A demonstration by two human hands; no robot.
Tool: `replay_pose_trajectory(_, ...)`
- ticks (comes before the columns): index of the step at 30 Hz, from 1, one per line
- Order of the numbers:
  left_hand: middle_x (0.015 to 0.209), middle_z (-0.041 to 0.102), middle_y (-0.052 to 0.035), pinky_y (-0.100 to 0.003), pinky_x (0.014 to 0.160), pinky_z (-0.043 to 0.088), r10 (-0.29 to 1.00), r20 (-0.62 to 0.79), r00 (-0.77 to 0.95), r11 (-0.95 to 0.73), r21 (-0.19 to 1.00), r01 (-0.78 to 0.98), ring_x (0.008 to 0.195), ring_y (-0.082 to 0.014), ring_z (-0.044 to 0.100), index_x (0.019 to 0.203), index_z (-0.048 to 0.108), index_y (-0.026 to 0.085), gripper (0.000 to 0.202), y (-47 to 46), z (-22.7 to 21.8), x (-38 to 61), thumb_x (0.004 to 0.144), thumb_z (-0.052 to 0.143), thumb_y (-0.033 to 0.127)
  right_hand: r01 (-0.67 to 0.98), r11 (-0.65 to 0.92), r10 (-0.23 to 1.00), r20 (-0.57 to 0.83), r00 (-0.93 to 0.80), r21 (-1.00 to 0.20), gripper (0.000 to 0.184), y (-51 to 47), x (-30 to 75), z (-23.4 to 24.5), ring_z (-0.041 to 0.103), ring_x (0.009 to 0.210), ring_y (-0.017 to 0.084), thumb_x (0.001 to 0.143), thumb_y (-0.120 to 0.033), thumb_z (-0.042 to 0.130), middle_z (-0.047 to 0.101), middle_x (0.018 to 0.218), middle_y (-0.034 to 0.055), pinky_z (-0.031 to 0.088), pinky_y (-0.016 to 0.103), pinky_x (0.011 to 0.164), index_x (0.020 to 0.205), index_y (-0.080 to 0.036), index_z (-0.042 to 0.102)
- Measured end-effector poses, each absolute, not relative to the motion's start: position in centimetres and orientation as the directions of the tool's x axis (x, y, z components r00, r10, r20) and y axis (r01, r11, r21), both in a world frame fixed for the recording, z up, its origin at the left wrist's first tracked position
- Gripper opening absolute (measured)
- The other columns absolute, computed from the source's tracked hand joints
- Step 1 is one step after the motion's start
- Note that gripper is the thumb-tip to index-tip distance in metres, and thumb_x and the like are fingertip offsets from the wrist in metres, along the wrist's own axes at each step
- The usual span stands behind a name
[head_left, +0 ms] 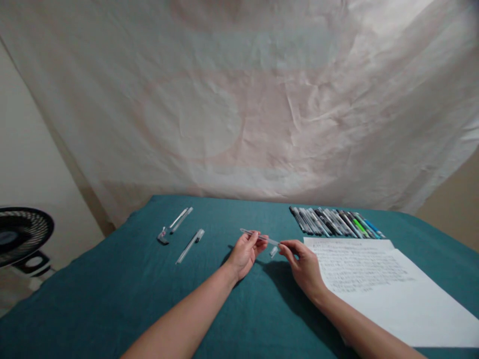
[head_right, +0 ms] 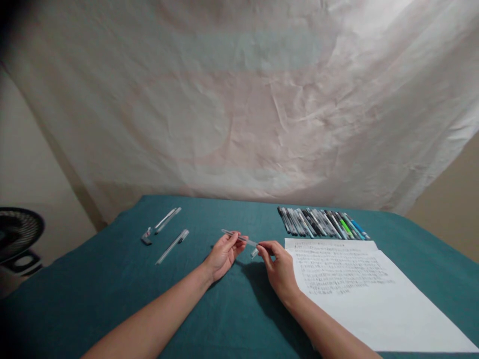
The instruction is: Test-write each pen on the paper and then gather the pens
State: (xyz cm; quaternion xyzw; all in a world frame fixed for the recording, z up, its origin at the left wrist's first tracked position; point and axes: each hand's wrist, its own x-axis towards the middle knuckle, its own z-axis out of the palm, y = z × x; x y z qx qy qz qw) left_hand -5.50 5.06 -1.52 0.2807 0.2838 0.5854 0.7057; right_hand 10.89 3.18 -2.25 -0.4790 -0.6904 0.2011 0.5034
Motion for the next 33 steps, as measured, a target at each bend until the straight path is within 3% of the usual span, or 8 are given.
replay_pose_trajectory(8,0.083,0.065,-0.0077,-0.02,0.069,0.048,0.98,-0.09,0.178,0.184,0.75,-0.635,0.069,-0.0088,0.06,0.082,0.053,0.011,0.005,4.76,-1.12,-5.07,0.08,0.053,0.016,0.519,0.372,0.904,0.426,-0.015,-0.769,0.041,3.5,10.96,-2.92,0.05,0.048,0.013,0.087,-0.043,0.034,0.053,0.052,0.0002,0.038,0.023,0.049,0.059,-0.018,0.052)
replay_pose_trajectory(15,0.084,0.065,-0.0074,-0.018,0.07,0.048,0.983,-0.116,0.14,0.18,0.72,-0.67,0.07,-0.0079,0.06,0.081,0.054,0.011,0.004,5.24,-1.43,-5.23,0.081,0.051,0.015,0.513,0.422,0.878,0.479,-0.024,-0.748,0.024,3.24,10.75,-2.34,0.055,0.061,0.014,0.084,-0.039,0.04,0.059,0.073,0.0026,0.041,0.024,0.057,0.089,-0.018,0.051)
replay_pose_trajectory(19,0.085,0.066,-0.0081,-0.018,0.07,0.049,0.979,-0.111,0.168,0.195,0.731,-0.653,0.071,-0.0082,0.061,0.082,0.054,0.011,0.004,5.21,-1.39,-5.27,0.081,0.051,0.014,0.563,0.43,0.873,0.484,-0.06,-0.706,0.023,3.21,10.87,-2.51,0.053,0.059,0.013,0.086,-0.038,0.037,0.056,0.07,0.0018,0.04,0.024,0.058,0.082,-0.019,0.05)
replay_pose_trajectory(25,0.086,0.066,-0.0082,-0.019,0.071,0.049,0.973,-0.096,0.208,0.209,0.744,-0.635,0.072,-0.009,0.061,0.082,0.054,0.011,0.004,5.13,-1.65,-5.15,0.08,0.053,0.015,0.61,0.388,0.896,0.438,-0.075,-0.69,0.04,3.56,11.1,-2.87,0.048,0.051,0.012,0.089,-0.04,0.027,0.049,0.053,-0.0019,0.037,0.021,0.053,0.06,-0.02,0.046)
replay_pose_trajectory(31,0.084,0.066,-0.0082,-0.017,0.067,0.05,0.978,-0.141,0.156,0.209,0.724,-0.657,0.069,-0.0082,0.062,0.082,0.054,0.011,0.004,5.29,-1.51,-5.2,0.081,0.051,0.013,0.573,0.41,0.886,0.459,-0.066,-0.71,0.026,3.17,10.92,-2.22,0.053,0.058,0.013,0.087,-0.039,0.033,0.056,0.068,0.0004,0.038,0.022,0.055,0.085,-0.02,0.051)
replay_pose_trajectory(33,0.085,0.066,-0.0084,-0.018,0.068,0.05,0.976,-0.129,0.176,0.214,0.729,-0.651,0.07,-0.0086,0.062,0.083,0.054,0.011,0.004,5.34,-1.51,-5.21,0.081,0.051,0.014,0.595,0.414,0.884,0.46,-0.081,-0.689,0.025,3.17,10.93,-2.27,0.052,0.056,0.013,0.087,-0.038,0.033,0.055,0.065,0.0002,0.037,0.022,0.055,0.08,-0.02,0.05)
